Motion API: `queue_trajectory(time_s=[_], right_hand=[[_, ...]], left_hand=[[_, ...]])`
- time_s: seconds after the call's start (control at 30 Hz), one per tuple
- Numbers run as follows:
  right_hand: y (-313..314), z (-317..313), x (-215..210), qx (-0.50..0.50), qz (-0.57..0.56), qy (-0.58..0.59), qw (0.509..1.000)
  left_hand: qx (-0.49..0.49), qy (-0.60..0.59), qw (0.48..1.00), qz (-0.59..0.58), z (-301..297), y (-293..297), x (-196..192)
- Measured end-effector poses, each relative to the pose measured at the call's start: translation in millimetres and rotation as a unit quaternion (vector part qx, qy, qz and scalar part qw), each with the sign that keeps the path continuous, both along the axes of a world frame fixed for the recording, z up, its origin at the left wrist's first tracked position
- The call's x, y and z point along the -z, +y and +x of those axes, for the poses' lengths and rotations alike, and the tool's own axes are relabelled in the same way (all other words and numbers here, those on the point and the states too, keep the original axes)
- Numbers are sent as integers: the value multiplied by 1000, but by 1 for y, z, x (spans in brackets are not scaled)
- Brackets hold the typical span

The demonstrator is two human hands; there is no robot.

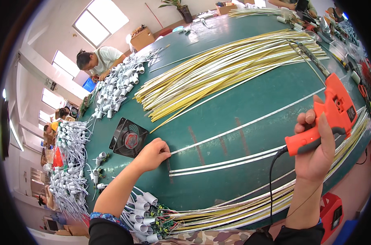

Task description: The person lines up LED light strips on a workbench by hand and solders wire connections from power drivers onto the strips using a soldering gun.

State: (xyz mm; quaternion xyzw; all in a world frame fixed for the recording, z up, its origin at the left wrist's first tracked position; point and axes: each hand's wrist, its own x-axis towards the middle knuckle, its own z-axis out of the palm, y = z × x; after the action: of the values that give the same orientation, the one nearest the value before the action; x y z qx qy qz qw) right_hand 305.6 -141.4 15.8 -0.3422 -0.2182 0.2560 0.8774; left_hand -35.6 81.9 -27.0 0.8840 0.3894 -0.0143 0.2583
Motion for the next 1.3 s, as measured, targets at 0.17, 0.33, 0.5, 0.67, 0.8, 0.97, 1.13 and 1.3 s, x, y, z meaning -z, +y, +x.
queue_trajectory(time_s=[0.17,0.33,0.5,0.67,0.8,0.97,1.13,1.3], right_hand=[[-1,3,0,9,-9,-2,1000],[-1,6,1,4,-9,-17,1000],[-1,6,4,0,-12,-22,1000],[-2,6,2,4,-13,-20,1000],[-1,5,4,4,-9,-14,1000],[-1,4,0,6,-16,-7,1000],[-2,6,3,5,-16,-12,1000],[-2,3,0,-1,-18,-13,1000]], left_hand=[[98,14,975,201,1,-14,6],[141,-28,965,219,-10,-8,0],[134,-24,978,159,-11,-12,-3],[113,-6,974,194,-12,-20,0],[120,-18,977,176,-17,-18,-3],[199,80,945,247,-13,-19,-8],[207,127,931,271,-9,-21,-4],[141,21,951,273,-12,-15,10]])
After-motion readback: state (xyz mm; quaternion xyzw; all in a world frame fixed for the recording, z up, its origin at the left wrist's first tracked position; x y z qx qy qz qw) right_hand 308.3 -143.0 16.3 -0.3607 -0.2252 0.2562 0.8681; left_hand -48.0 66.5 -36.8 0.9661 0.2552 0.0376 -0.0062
